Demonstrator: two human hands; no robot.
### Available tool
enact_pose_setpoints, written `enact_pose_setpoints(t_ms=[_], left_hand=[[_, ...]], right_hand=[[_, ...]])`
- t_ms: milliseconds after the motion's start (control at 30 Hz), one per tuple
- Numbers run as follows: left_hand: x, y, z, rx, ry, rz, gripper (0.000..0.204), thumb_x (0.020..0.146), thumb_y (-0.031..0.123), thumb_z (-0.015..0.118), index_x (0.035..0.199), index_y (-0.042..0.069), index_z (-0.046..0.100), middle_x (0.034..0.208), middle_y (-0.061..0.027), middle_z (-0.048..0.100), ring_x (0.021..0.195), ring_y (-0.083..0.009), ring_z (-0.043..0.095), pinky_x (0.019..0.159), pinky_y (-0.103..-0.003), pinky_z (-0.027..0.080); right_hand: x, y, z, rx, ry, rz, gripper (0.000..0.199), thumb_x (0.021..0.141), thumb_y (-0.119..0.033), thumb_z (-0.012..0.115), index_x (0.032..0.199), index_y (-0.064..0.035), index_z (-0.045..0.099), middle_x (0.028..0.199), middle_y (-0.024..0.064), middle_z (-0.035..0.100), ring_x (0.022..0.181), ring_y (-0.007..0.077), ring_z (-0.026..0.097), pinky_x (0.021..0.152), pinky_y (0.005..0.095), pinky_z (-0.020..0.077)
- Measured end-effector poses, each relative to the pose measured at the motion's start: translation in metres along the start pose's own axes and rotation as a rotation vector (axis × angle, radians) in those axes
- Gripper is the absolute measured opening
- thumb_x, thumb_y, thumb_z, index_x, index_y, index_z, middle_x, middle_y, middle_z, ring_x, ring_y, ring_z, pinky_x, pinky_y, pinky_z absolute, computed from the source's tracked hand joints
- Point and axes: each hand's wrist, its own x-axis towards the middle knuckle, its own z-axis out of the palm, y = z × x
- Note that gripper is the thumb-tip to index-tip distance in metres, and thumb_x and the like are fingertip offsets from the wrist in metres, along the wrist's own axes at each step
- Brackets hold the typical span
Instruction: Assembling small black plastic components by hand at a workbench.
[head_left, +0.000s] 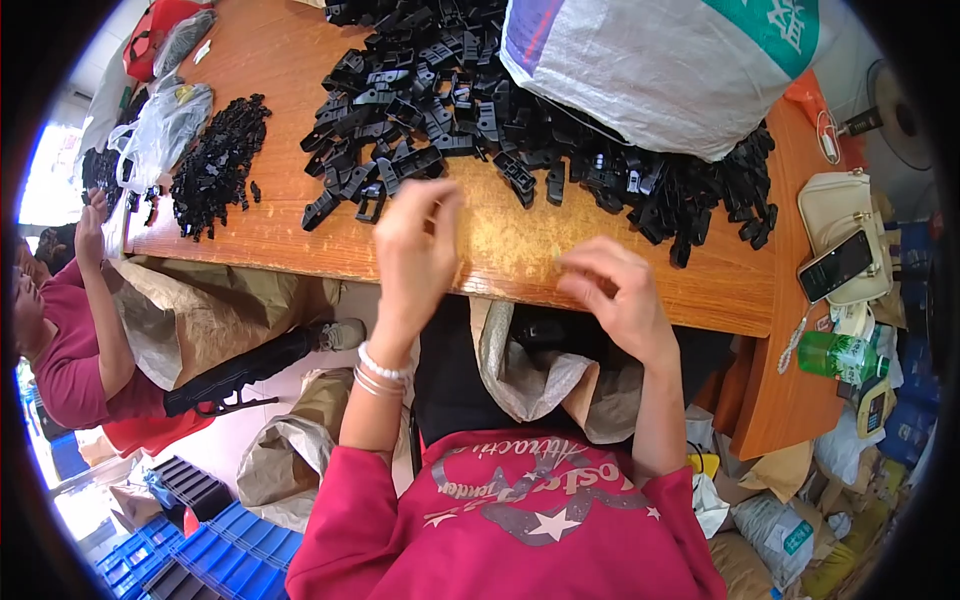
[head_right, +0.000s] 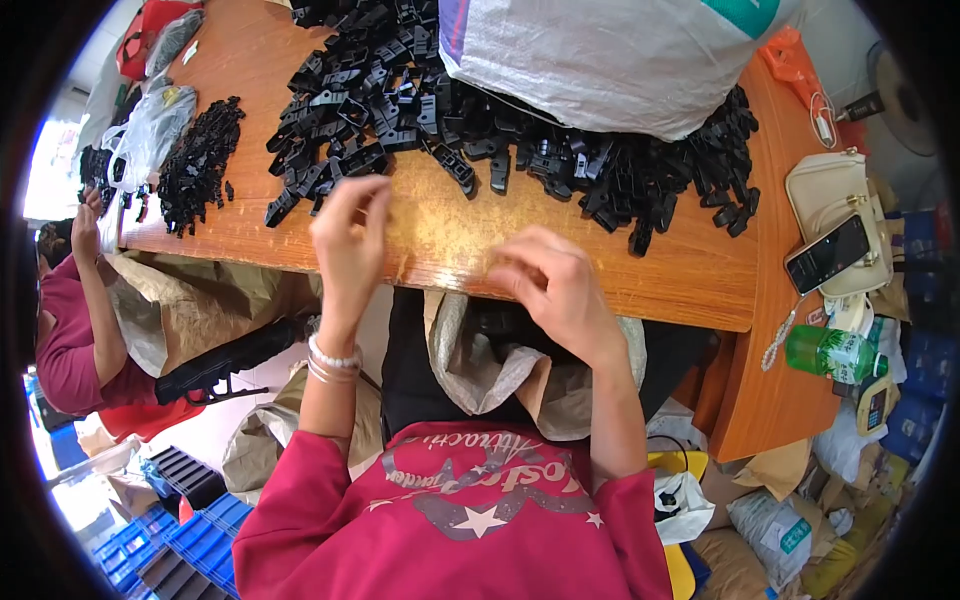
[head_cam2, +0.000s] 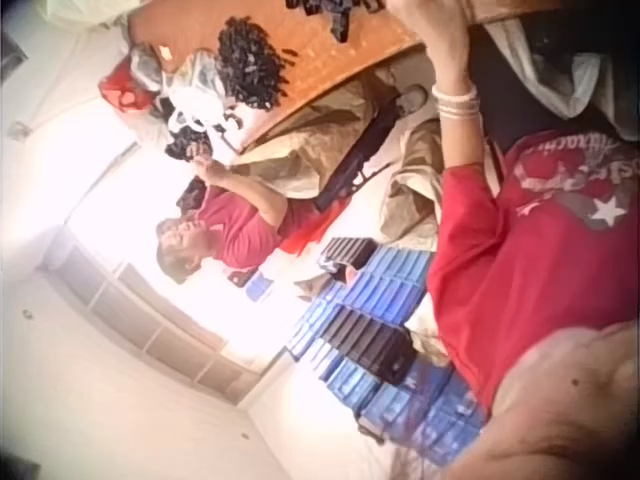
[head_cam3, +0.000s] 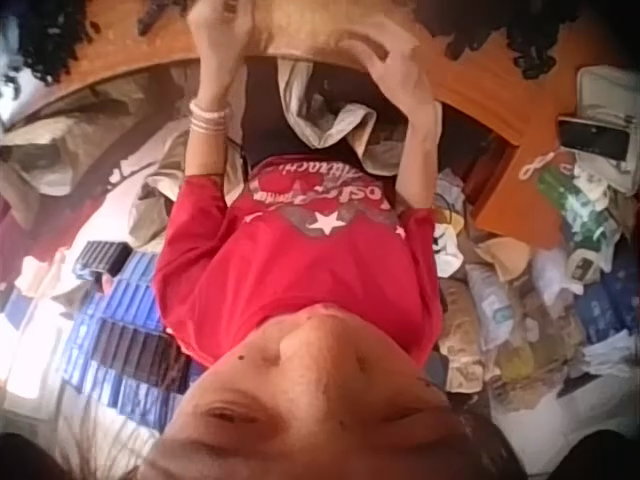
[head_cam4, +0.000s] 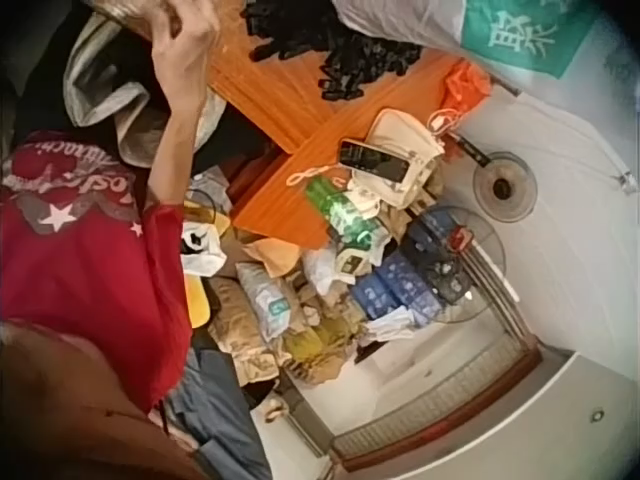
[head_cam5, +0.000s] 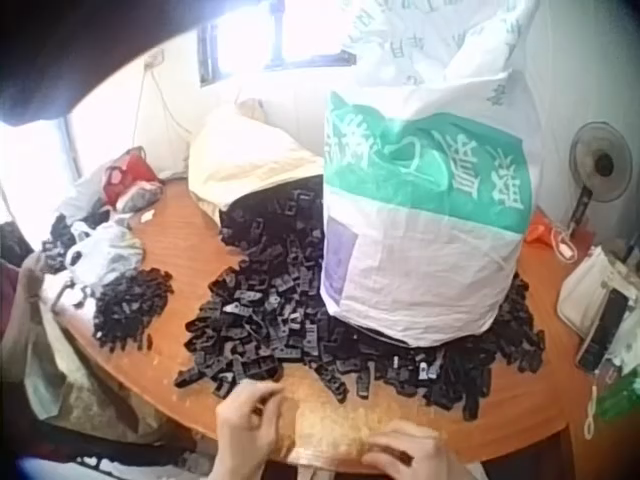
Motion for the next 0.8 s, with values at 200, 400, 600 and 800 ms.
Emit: enact_pose_setpoints(t_ms=[200, 400, 600, 800], left_hand=[[0.038, -0.022, -0.008, 0.59, -0.139, 0.02, 0.027, 0.081, 0.008, 0.066, 0.106, 0.0, 0.06, 0.107, -0.0122, 0.056, 0.08, -0.0329, 0.062, 0.068, -0.04, 0.051], [0.025, -0.008, -0.008, 0.341, -0.155, 0.078, 0.026, 0.076, 0.018, 0.076, 0.076, -0.002, 0.059, 0.105, -0.0137, 0.059, 0.071, -0.0285, 0.062, 0.06, -0.037, 0.05], [-0.017, -0.003, -0.006, -0.544, -0.275, -0.553, 0.037, 0.073, 0.012, 0.083, 0.074, 0.006, 0.047, 0.057, 0.0057, 0.043, 0.049, -0.0019, 0.038, 0.043, -0.019, 0.03], [-0.025, 0.011, 0.007, -0.874, -0.355, -0.65, 0.054, 0.077, 0.006, 0.078, 0.124, 0.006, 0.052, 0.064, 0.0026, 0.057, 0.05, -0.0014, 0.045, 0.045, -0.016, 0.032]], right_hand=[[0.063, 0.01, 0.038, -0.325, 0.399, -0.181, 0.023, 0.081, -0.009, 0.07, 0.102, 0.0007, 0.066, 0.094, 0.0131, 0.061, 0.084, 0.0287, 0.06, 0.073, 0.0378, 0.0474], [0.077, 0.017, 0.05, -0.585, 0.373, -0.17, 0.033, 0.076, -0.013, 0.075, 0.103, 0.0014, 0.064, 0.096, 0.011, 0.058, 0.09, 0.0272, 0.054, 0.081, 0.0397, 0.0423], [0.037, 0.003, 0.036, -0.106, 0.355, -0.007, 0.025, 0.083, -0.002, 0.067, 0.106, 0.0042, 0.065, 0.092, 0.0127, 0.062, 0.065, 0.0183, 0.056, 0.06, 0.0278, 0.0452], [-0.006, -0.014, 0.046, 0.354, 0.353, 0.114, 0.026, 0.09, 0.003, 0.056, 0.115, 0.0074, 0.059, 0.107, 0.0088, 0.058, 0.09, 0.0121, 0.061, 0.078, 0.0212, 0.0483]])
